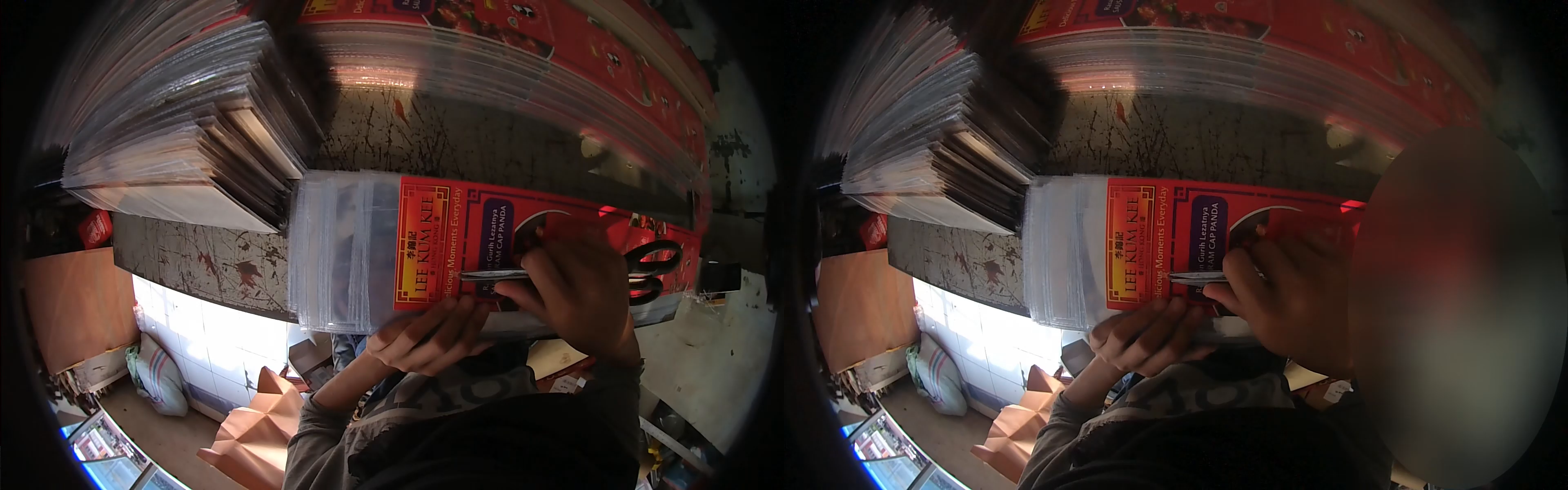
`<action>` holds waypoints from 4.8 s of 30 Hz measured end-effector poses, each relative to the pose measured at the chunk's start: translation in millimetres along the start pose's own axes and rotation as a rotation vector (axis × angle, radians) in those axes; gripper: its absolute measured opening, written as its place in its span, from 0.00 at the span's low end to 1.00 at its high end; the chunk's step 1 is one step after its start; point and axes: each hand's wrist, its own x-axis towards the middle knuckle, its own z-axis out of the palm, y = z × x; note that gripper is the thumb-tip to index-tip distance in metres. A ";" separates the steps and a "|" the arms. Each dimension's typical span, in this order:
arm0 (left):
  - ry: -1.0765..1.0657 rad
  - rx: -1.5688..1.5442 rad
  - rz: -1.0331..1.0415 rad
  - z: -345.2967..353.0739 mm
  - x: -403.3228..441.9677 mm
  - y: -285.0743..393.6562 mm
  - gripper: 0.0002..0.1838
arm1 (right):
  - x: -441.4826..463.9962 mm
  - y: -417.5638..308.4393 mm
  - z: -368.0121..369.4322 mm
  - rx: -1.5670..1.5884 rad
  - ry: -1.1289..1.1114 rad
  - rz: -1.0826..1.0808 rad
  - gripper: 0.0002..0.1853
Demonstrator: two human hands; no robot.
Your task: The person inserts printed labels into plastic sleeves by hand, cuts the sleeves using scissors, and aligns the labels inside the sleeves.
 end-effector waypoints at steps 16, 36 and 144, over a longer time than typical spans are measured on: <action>-0.001 0.006 -0.005 -0.7 -0.8 1.0 0.19 | 1.0 -7.3 -10.8 -0.072 -0.009 -0.002 0.14; -0.016 0.001 0.003 -1.3 -2.3 1.2 0.20 | 2.5 -5.8 -12.3 -0.068 -0.035 -0.014 0.14; -0.416 -0.455 -0.154 -19.0 80.0 -51.3 0.16 | -21.2 -14.6 17.3 0.670 0.140 0.512 0.14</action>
